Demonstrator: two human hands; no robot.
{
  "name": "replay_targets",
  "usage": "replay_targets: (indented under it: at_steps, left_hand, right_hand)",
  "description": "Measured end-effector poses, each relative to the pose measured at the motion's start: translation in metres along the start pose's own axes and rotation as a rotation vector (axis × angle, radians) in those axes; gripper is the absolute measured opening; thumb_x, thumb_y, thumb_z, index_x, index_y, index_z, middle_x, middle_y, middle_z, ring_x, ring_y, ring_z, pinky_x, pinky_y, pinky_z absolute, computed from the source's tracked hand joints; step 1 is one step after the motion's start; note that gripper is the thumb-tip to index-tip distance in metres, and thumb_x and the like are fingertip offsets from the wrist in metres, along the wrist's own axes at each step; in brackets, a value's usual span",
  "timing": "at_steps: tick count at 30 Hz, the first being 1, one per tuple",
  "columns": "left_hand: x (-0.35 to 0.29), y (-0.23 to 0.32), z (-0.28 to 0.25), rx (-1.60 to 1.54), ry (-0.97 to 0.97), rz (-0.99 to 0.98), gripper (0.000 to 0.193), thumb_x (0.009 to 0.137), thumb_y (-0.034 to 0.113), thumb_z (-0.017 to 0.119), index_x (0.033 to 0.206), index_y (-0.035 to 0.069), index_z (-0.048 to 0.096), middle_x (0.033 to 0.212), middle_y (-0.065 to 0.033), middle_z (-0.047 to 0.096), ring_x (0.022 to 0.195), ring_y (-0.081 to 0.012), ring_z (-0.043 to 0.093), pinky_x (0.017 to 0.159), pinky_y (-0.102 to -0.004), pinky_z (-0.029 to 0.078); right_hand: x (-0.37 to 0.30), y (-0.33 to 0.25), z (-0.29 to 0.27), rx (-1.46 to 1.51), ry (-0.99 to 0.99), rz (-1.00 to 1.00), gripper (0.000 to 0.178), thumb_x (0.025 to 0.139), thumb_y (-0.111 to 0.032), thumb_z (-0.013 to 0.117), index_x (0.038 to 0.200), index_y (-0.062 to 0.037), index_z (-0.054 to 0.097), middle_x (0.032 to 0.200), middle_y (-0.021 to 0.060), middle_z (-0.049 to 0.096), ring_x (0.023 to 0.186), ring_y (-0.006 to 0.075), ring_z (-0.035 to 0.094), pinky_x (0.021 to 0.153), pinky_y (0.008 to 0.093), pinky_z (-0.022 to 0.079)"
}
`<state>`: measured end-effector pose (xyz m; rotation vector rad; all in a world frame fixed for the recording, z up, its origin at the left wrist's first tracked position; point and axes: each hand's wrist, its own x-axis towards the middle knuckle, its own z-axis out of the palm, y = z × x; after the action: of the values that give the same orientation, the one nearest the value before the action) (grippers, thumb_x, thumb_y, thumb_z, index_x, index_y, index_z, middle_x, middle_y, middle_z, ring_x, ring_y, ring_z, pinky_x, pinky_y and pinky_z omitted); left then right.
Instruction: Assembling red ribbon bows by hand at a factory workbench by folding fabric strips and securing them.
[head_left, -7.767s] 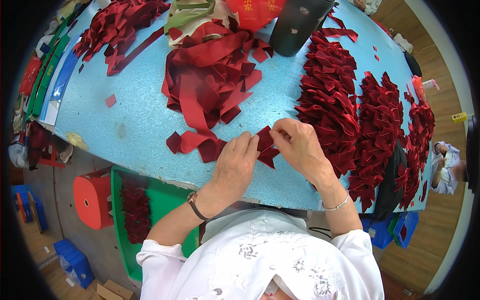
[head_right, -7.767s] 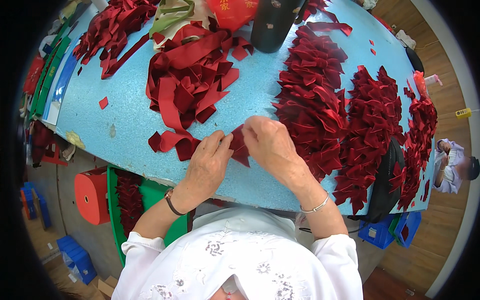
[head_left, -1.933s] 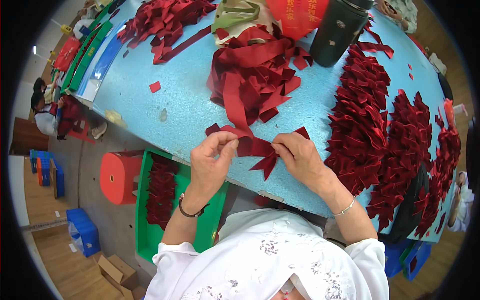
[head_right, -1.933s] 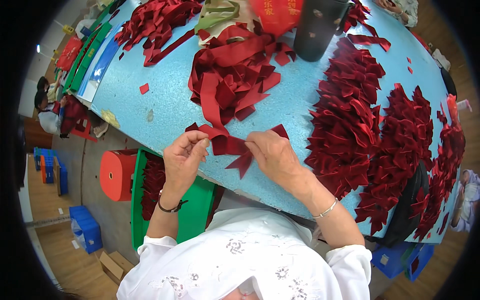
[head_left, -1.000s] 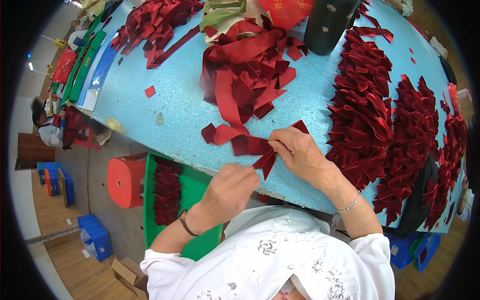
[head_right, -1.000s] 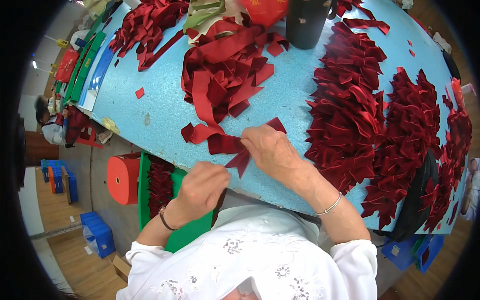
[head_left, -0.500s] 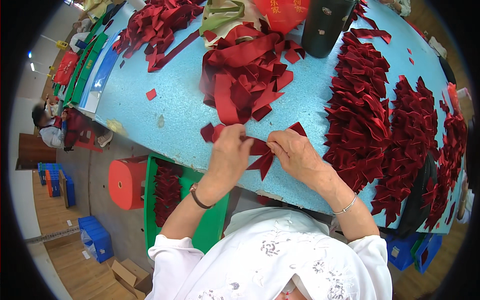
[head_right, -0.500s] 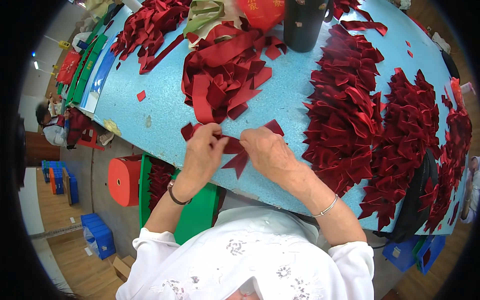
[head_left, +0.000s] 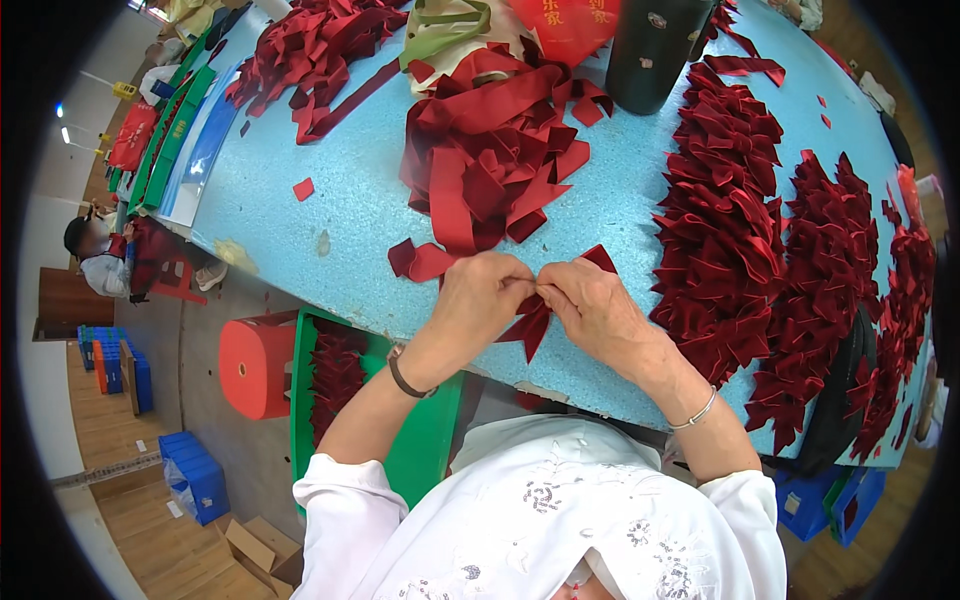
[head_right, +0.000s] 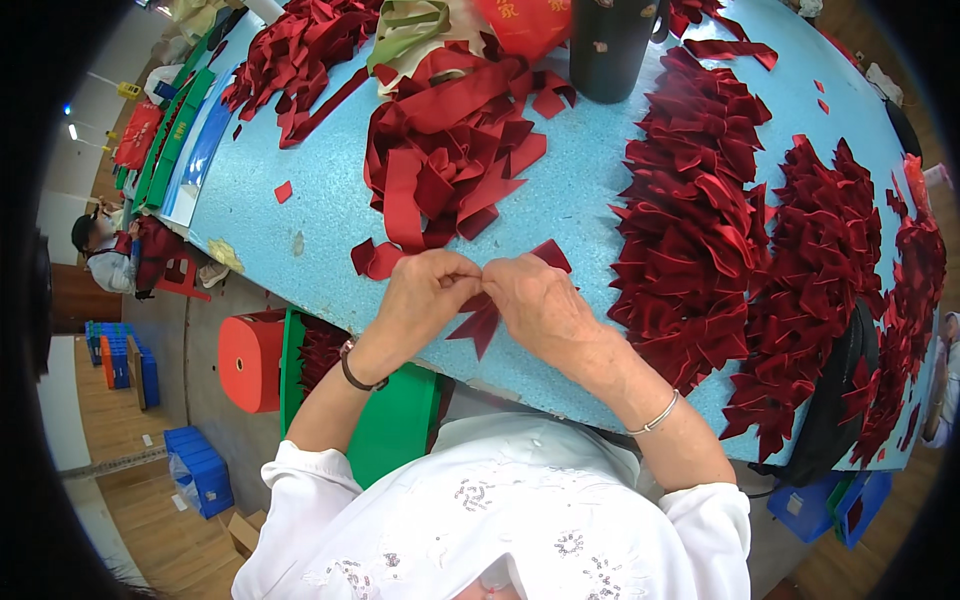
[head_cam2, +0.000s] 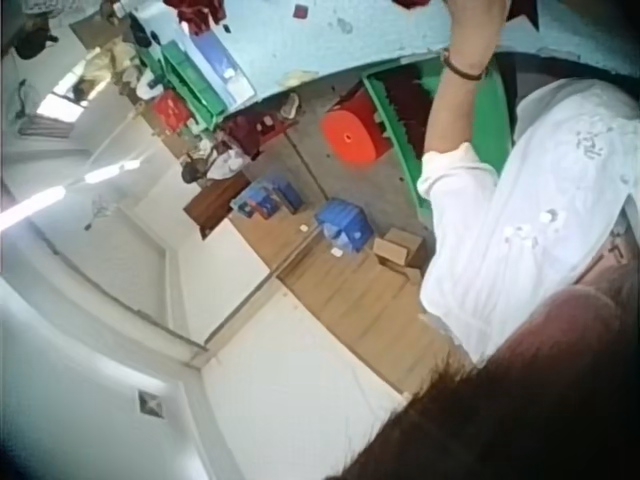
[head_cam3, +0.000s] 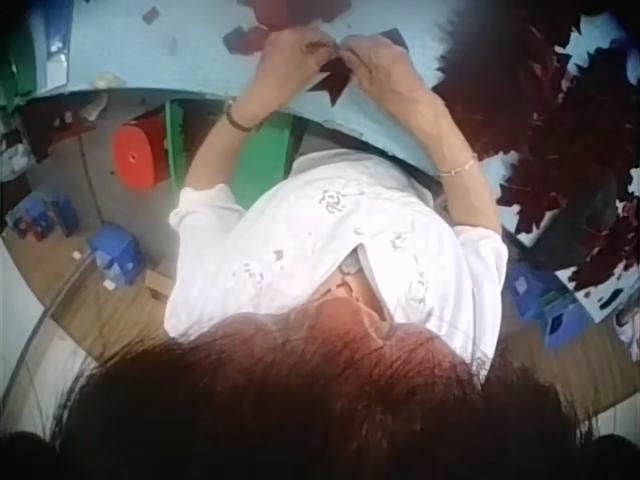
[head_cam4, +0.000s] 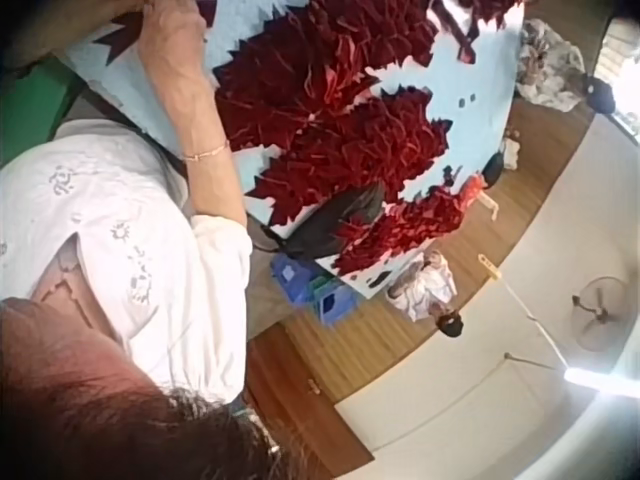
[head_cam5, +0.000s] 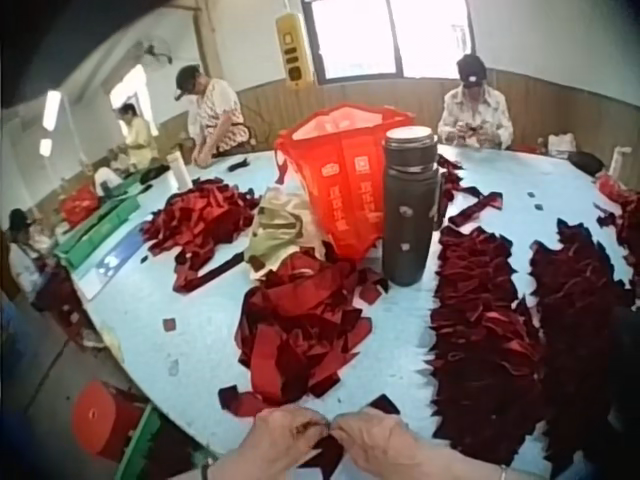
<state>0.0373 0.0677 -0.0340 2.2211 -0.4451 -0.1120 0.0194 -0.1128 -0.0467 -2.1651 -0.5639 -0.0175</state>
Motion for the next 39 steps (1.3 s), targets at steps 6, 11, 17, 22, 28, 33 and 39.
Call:
replay_targets:
  at_steps: [6,11,17,22,28,33,39]
  left_hand:
    - [0.008,-0.009,-0.021,0.286,0.027,0.055,0.010,0.076,0.002,0.070,0.084,-0.003,0.068,0.078,-0.0159,0.066,0.063,-0.0221,0.064,0.058,-0.0309,0.050]
    - [-0.001,0.006,-0.024,0.076,0.119,0.074,0.007,0.078,0.003,0.064,0.079,-0.003,0.067,0.077,-0.0199,0.065,0.077,-0.0354,0.065,0.067,-0.0413,0.052]
    - [-0.007,0.002,-0.022,0.151,-0.179,0.114,0.008,0.077,0.000,0.066,0.084,-0.004,0.067,0.080,-0.0190,0.067,0.069,-0.0302,0.066,0.062,-0.0354,0.052]
    - [-0.015,-0.001,-0.036,0.241,-0.236,0.165,0.011,0.076,0.000,0.066,0.086,-0.006,0.067,0.076,-0.0186,0.066,0.064,-0.0278,0.066,0.059,-0.0335,0.051]
    - [-0.010,0.021,-0.036,0.145,-0.145,-0.064,0.008,0.078,0.000,0.060,0.079,-0.006,0.066,0.075,-0.0224,0.064,0.070,-0.0383,0.064,0.064,-0.0401,0.052]
    - [-0.009,0.013,-0.015,0.010,-0.140,-0.091,0.008,0.078,-0.001,0.064,0.081,-0.007,0.066,0.073,-0.0203,0.065,0.063,-0.0300,0.063,0.059,-0.0356,0.050]
    - [-0.007,0.012,-0.024,0.222,-0.171,-0.056,0.010,0.077,0.000,0.066,0.084,-0.008,0.067,0.069,-0.0180,0.066,0.058,-0.0232,0.063,0.056,-0.0335,0.049]
  right_hand:
    - [-0.002,-0.002,0.000,-0.021,0.006,0.012,0.006,0.088,-0.003,0.061,0.091,0.0022,0.060,0.082,0.0157,0.062,0.078,0.0331,0.058,0.069,0.0390,0.048]
    - [0.000,-0.004,-0.004,-0.022,-0.002,0.016,0.006,0.088,-0.003,0.061,0.091,0.0021,0.060,0.082,0.0161,0.062,0.079,0.0334,0.059,0.069,0.0391,0.048]
    - [0.001,0.002,0.000,-0.029,0.005,-0.017,0.007,0.088,-0.004,0.061,0.091,0.0017,0.061,0.081,0.0161,0.062,0.078,0.0341,0.059,0.069,0.0400,0.048]
    - [-0.006,0.000,0.000,-0.050,-0.009,0.000,0.005,0.088,-0.004,0.060,0.090,0.0010,0.060,0.079,0.0162,0.061,0.077,0.0348,0.059,0.068,0.0408,0.048]
    - [-0.003,0.006,0.001,-0.070,-0.004,-0.029,0.004,0.087,-0.003,0.060,0.088,0.0007,0.060,0.079,0.0171,0.061,0.077,0.0353,0.058,0.067,0.0417,0.047]
    - [-0.001,0.001,0.003,-0.062,-0.002,-0.043,0.004,0.087,-0.003,0.060,0.088,0.0008,0.059,0.080,0.0176,0.061,0.077,0.0358,0.058,0.066,0.0426,0.047]
    - [-0.003,0.009,0.002,-0.057,0.054,-0.065,0.004,0.087,-0.003,0.060,0.087,0.0010,0.059,0.079,0.0175,0.061,0.078,0.0360,0.059,0.066,0.0432,0.048]
